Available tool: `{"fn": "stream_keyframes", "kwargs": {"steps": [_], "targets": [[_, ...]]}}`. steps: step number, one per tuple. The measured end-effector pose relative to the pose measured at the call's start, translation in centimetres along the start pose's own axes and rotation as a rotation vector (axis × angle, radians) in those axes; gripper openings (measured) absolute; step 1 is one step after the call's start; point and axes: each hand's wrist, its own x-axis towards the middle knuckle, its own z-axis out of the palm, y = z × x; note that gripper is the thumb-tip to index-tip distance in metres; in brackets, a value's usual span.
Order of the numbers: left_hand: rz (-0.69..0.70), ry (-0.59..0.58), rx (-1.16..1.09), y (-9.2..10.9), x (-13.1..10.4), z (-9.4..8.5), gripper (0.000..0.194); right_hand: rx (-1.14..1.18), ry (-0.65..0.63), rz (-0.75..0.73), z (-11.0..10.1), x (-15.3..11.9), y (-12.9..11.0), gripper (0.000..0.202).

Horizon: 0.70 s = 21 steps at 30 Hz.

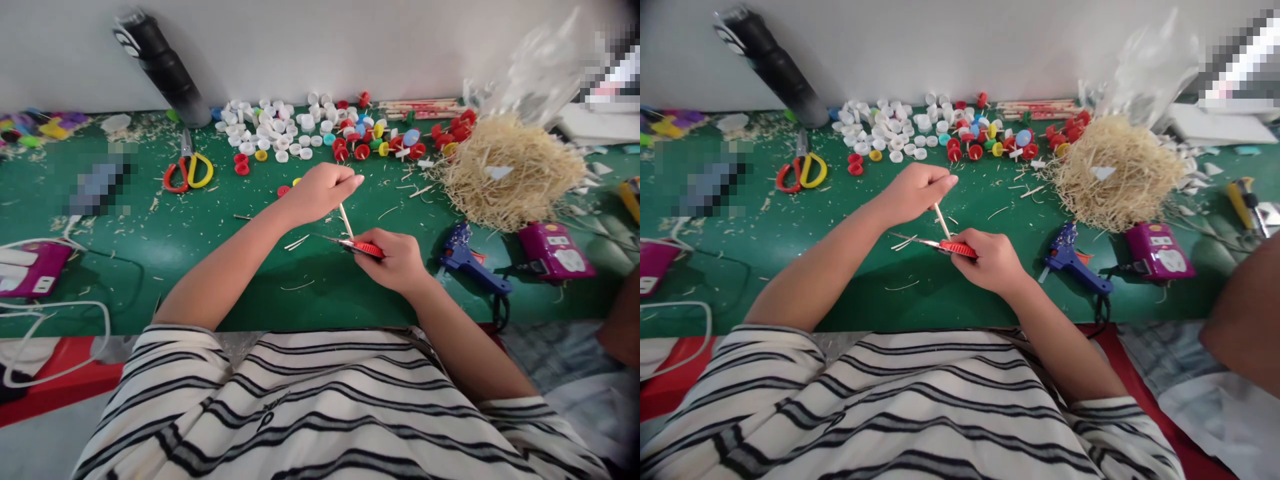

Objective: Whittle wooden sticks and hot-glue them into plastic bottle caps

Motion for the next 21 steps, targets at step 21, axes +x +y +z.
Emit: {"fn": "stream_keyframes", "kwargs": {"steps": [21], "targets": [[-0.113, -0.030, 0.199, -3.0, 0.5, -2.1, 0.046, 0.691, 0.157, 0.431, 0.2, 1.0, 0.4, 0.040]]}}
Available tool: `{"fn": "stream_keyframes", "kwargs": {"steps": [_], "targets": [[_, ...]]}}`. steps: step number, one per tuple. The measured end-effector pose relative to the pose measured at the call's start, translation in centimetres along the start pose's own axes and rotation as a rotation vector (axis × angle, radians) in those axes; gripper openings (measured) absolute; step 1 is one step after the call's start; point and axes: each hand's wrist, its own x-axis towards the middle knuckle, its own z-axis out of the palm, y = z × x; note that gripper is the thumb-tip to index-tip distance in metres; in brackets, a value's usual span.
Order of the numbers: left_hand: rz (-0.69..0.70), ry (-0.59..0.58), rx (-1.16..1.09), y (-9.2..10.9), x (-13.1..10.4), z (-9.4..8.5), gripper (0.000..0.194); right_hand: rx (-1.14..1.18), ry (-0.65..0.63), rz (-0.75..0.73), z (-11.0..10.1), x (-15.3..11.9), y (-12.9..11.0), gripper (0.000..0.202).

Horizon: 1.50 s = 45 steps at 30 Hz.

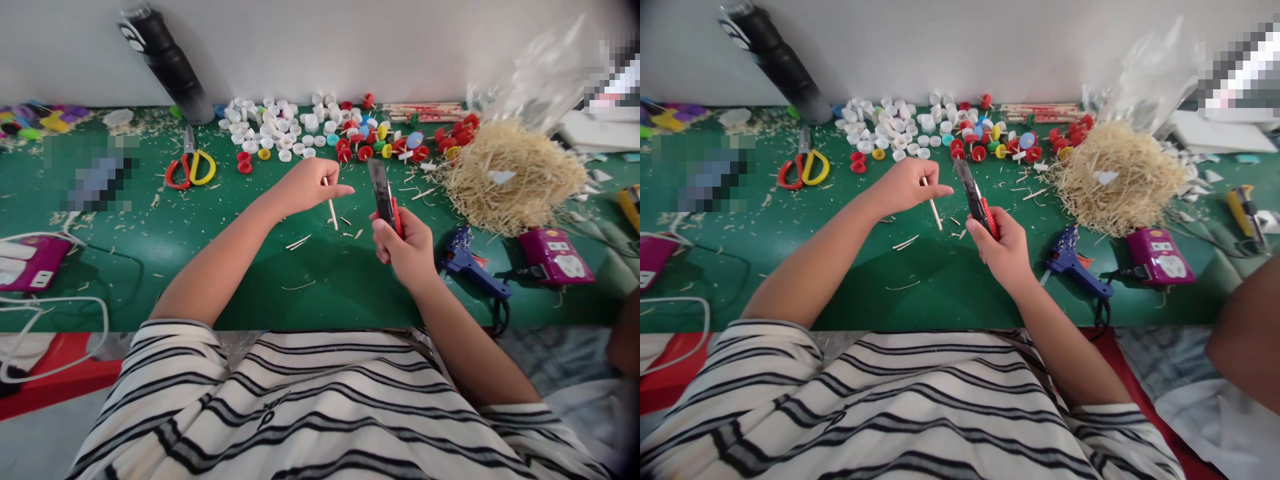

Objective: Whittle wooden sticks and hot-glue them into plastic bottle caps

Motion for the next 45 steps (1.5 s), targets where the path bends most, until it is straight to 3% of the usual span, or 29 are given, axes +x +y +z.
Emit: {"fn": "stream_keyframes", "kwargs": {"steps": [4, 10, 16, 24, 31, 34, 38, 45], "targets": [[-0.002, -0.009, 0.069, -0.5, 0.0, -0.4, 0.037, 0.029, 0.010, -0.008, 0.2, 0.0, -0.2, 0.046], [0.052, -0.054, 0.059, -0.9, -0.1, -0.7, 0.021, -0.138, 0.018, -0.045, -0.3, -0.2, 0.6, 0.042], [0.014, -0.157, 0.108, -0.7, -0.1, -1.4, 0.022, -0.278, -0.024, -0.062, -0.7, -0.2, 0.9, 0.045], [-0.144, -0.364, 0.225, 0.0, -0.5, -3.1, 0.032, -0.247, -0.117, -0.001, -0.5, -0.3, 0.2, 0.044], [-0.083, -0.244, 0.182, -0.4, -0.5, -3.3, 0.028, -0.271, -0.134, 0.018, -0.5, -0.4, 0.1, 0.045], [-0.048, -0.194, 0.145, -0.4, -0.6, -3.7, 0.022, -0.132, -0.181, 0.128, -0.5, -0.2, -0.2, 0.051], [-0.023, -0.215, 0.102, -0.6, -0.8, -4.4, 0.017, 0.038, -0.271, 0.265, -0.4, 0.0, -0.4, 0.056], [-0.014, -0.231, 0.149, -0.6, -0.8, -4.6, 0.024, 0.009, -0.303, 0.282, -0.3, -0.1, -0.6, 0.059]]}}
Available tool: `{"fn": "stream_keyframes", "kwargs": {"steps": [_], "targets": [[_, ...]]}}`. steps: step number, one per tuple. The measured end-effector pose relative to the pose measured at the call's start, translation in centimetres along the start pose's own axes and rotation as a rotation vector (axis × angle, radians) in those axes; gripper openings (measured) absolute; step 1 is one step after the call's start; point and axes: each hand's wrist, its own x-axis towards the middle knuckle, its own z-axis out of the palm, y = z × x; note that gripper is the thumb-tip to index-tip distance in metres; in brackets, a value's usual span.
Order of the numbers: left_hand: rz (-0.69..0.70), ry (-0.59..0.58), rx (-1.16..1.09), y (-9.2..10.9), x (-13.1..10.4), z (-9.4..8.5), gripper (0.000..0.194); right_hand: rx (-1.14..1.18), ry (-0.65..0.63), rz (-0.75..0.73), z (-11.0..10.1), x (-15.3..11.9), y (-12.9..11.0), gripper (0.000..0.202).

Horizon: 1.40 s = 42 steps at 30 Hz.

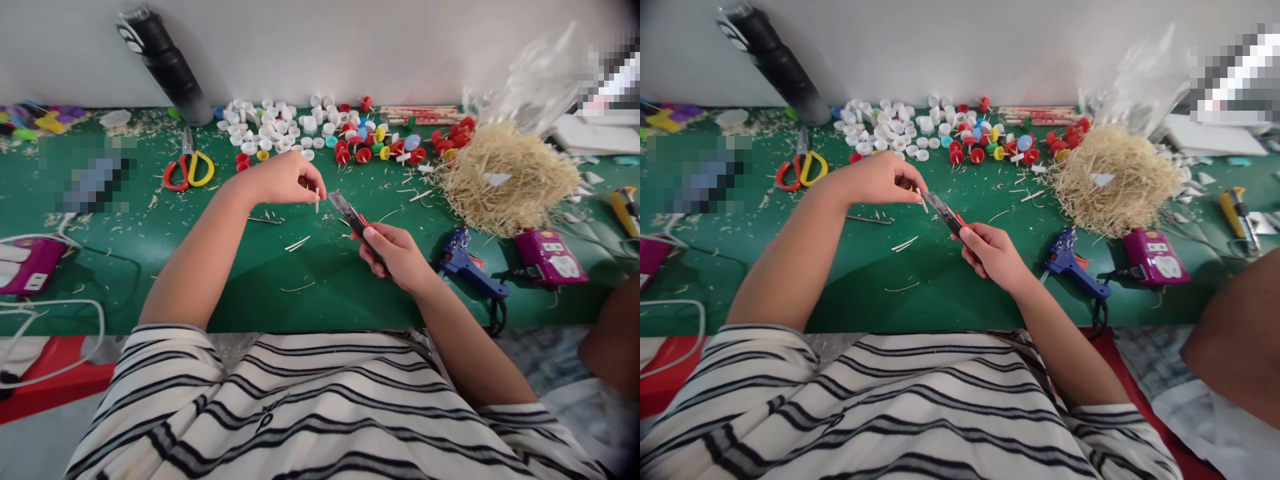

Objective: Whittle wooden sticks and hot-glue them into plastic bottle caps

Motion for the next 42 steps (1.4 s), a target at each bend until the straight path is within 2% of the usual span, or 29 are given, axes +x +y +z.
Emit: {"fn": "stream_keyframes", "kwargs": {"steps": [8, 14, 17, 21, 26, 30, 34, 38, 42], "targets": [[-0.129, -0.008, 0.101, 0.9, -0.2, 0.0, 0.031, -0.034, 0.005, -0.015, 0.0, 0.1, 0.1, 0.059], [-0.203, 0.036, 0.160, 1.5, -0.4, 0.5, 0.031, -0.068, 0.023, -0.003, 0.1, 0.2, 0.4, 0.059], [-0.215, 0.051, 0.251, 1.9, -0.4, 0.7, 0.027, -0.135, 0.079, -0.075, 0.1, 0.2, 0.7, 0.060], [-0.259, 0.064, 0.349, 2.0, -0.1, 1.0, 0.025, -0.314, 0.160, -0.235, 0.0, 0.2, 1.2, 0.056], [-0.234, 0.074, 0.353, 1.6, 0.2, 1.3, 0.035, -0.498, 0.246, -0.351, -0.1, 0.2, 1.7, 0.052], [-0.207, 0.068, 0.299, 1.8, 0.0, 1.4, 0.034, -0.617, 0.256, -0.379, -0.1, 0.3, 1.6, 0.050], [-0.138, 0.015, 0.217, 2.0, 0.0, 1.5, 0.032, -0.721, 0.210, -0.393, -0.3, 0.1, 1.1, 0.048], [-0.119, -0.071, 0.186, 1.6, 0.1, 1.8, 0.033, -0.963, 0.219, -0.333, -0.2, -0.3, 0.5, 0.045], [-0.139, -0.087, 0.202, 1.8, 0.2, 2.0, 0.037, -1.175, 0.231, -0.323, 0.5, -0.5, -0.5, 0.043]]}}
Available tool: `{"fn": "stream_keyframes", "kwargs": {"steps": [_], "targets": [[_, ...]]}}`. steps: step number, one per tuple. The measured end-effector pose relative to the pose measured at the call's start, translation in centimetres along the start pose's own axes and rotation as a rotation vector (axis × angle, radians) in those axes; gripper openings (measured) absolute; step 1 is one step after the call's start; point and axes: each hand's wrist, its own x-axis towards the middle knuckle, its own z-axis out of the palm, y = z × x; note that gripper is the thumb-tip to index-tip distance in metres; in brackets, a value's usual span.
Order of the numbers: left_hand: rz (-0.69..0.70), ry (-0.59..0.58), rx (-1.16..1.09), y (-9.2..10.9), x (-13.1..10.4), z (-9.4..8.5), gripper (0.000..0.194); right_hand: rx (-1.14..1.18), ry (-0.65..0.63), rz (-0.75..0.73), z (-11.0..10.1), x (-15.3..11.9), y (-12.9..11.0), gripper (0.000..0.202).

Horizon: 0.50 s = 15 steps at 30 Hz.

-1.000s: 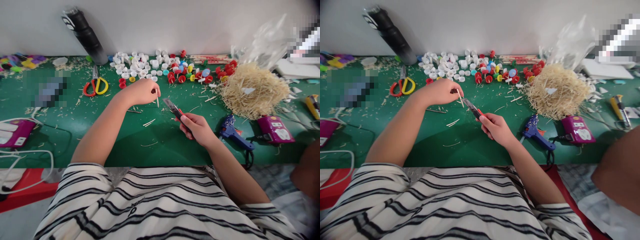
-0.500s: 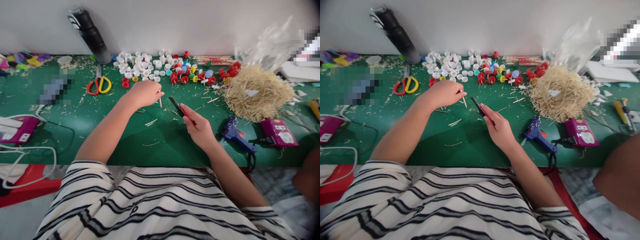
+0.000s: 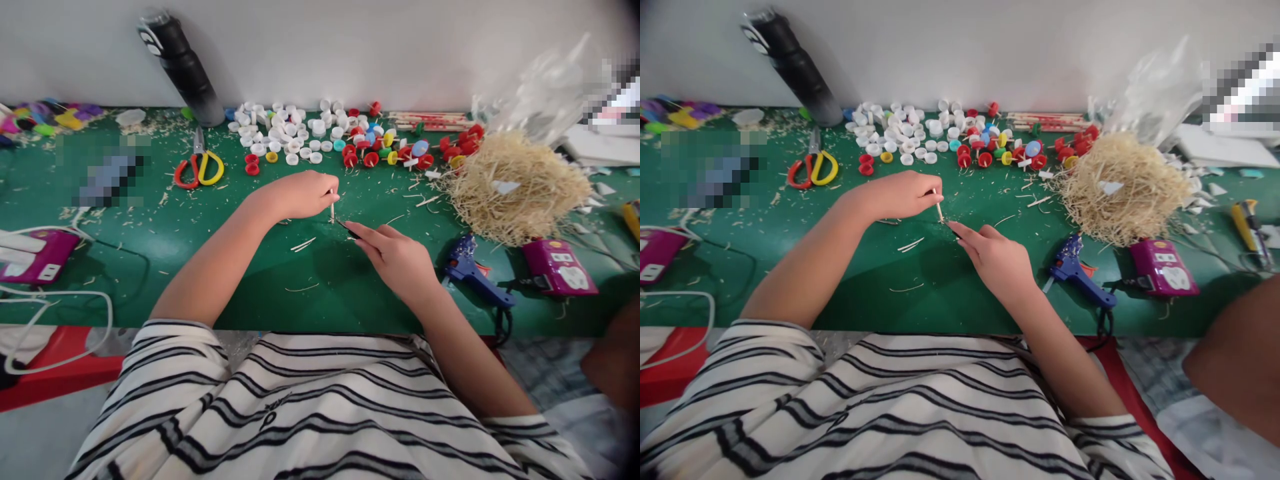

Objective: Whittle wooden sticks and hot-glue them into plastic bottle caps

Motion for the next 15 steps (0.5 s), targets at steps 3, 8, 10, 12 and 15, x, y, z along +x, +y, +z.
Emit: {"fn": "stream_keyframes", "kwargs": {"steps": [3, 8, 10, 12, 15], "targets": [[-0.037, 0.025, 0.082, 0.6, -0.1, 0.1, 0.041, -0.123, 0.021, -0.008, -0.7, 0.6, -0.3, 0.042], [-0.052, 0.089, 0.166, 1.2, -0.2, 0.3, 0.035, -0.256, -0.031, -0.039, -1.5, 1.8, -0.1, 0.042], [-0.049, 0.103, 0.156, 1.2, 0.0, 0.5, 0.033, -0.345, -0.089, -0.042, -1.5, 2.1, -0.1, 0.045], [-0.043, 0.125, 0.154, 1.0, 0.3, 0.6, 0.030, -0.442, -0.154, -0.036, -1.2, 2.2, -0.1, 0.049], [-0.025, 0.143, 0.157, 0.4, 0.8, 0.8, 0.026, -0.513, -0.213, -0.019, -0.8, 2.4, -0.4, 0.053]]}}
